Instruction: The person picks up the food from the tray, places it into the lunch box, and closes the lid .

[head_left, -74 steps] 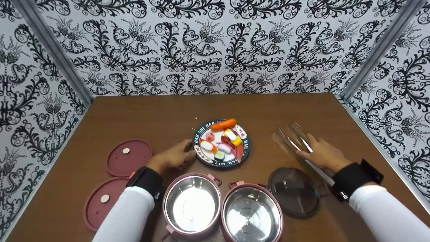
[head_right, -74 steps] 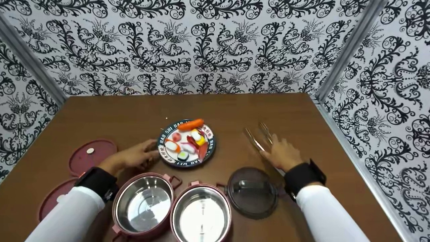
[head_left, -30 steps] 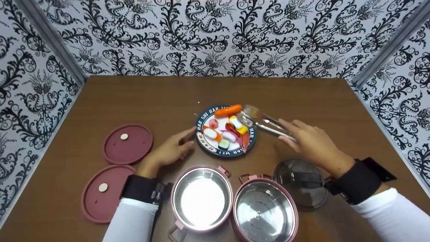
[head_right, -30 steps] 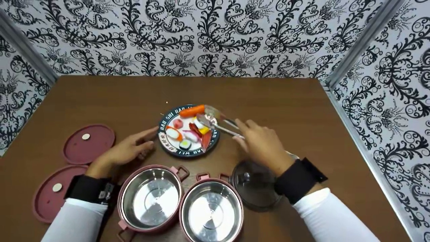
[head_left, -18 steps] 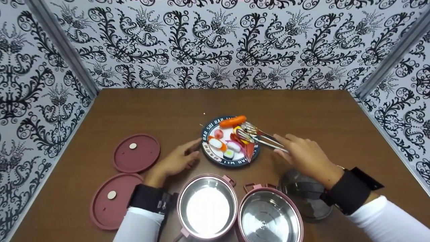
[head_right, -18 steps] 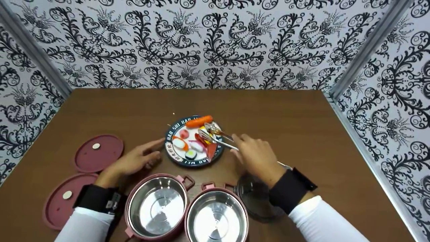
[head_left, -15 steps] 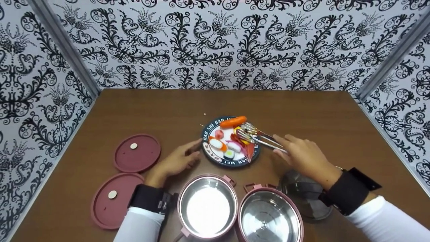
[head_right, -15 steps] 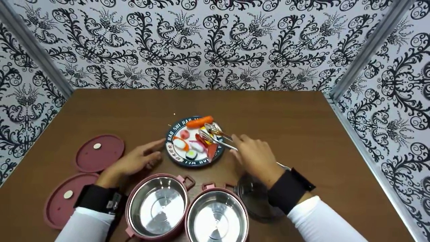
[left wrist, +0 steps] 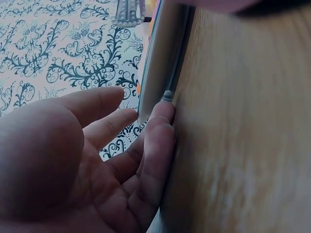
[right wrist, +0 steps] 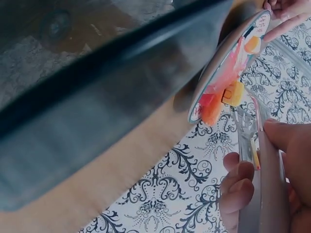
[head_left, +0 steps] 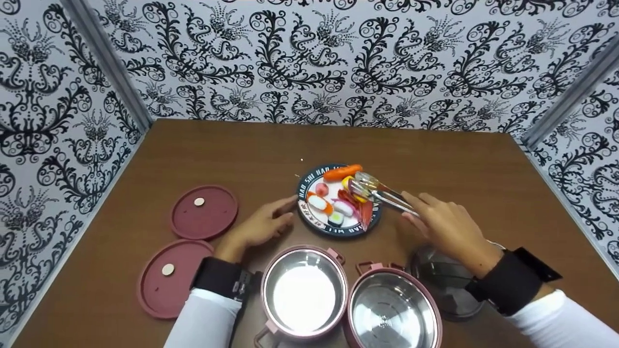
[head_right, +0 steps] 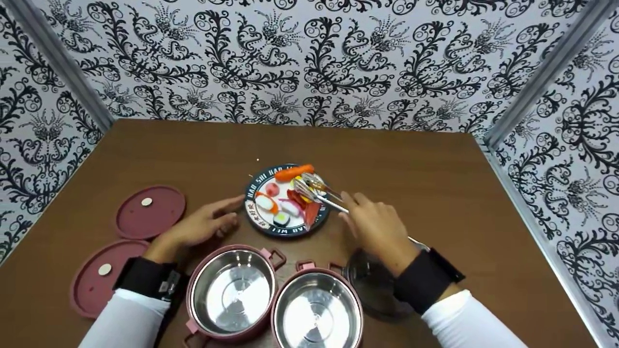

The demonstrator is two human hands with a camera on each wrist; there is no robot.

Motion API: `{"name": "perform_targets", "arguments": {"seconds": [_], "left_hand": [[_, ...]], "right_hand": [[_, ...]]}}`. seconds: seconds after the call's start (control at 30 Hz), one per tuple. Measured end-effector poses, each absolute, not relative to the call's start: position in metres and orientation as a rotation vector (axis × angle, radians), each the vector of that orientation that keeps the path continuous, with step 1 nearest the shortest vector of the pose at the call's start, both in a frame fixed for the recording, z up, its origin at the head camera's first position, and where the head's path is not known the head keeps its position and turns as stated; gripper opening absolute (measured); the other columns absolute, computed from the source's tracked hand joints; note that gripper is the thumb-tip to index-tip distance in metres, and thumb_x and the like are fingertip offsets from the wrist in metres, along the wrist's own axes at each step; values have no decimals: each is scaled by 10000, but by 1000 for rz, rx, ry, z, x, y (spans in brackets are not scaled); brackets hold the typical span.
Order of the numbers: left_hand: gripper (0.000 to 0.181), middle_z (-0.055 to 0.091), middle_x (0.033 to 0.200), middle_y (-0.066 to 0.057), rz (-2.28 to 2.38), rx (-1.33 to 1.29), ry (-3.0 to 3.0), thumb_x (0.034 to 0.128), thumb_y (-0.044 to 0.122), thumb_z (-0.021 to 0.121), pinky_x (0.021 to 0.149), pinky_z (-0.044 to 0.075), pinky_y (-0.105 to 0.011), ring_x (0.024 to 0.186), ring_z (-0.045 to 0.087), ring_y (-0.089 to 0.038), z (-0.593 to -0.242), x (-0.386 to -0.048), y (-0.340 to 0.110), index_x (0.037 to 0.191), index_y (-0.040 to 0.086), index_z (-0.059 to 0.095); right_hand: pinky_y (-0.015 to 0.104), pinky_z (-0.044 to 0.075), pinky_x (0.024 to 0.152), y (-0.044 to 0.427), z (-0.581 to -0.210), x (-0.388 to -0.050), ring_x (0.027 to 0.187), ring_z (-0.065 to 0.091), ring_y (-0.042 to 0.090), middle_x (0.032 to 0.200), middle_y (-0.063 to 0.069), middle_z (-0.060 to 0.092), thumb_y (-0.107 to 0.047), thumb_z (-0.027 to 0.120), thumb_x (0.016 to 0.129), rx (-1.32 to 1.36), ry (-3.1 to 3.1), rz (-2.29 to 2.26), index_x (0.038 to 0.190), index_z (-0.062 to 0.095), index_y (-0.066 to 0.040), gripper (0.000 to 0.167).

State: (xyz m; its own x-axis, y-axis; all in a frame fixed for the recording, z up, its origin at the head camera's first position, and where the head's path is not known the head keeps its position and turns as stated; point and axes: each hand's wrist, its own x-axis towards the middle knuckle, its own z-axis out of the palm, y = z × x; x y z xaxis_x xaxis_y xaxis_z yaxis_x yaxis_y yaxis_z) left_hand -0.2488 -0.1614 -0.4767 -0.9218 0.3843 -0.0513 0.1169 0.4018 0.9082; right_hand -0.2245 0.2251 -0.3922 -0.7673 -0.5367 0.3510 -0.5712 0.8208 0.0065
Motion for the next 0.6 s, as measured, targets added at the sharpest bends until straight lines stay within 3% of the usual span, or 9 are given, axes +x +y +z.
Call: {"name": "perform_targets", "arguments": {"seconds": [0.2,0.37,0.6], "left_hand": [[513,604,913,-95,1526,389,2390,1052,171,492,670,511,-278,733,542,-148,-474,-249,-163,1553,192,380],[517,615,927,-88,1545,388,2381,1049,162,495,688,521,-286,748,548,-150,-475,-249,-159,1552,193,381],[511,570,844,-53,1588,436,2356,1049,115,481,631,481,-249,675,503,-126,-475,-249,-163,1548,105,371]], "right_hand": [[316,470,458,220,-385,-205,514,540,157,966,99,683,-183,764,866,907,-2507,197,1332,631,-73,497],[150,400,455,210,-370,-167,520,499,15,966,41,692,-164,780,822,1032,-2406,292,1363,615,-104,568],[173,473,515,187,-363,-131,595,576,6,992,-39,685,-297,735,889,1240,-2327,301,1336,645,-133,484]]}}
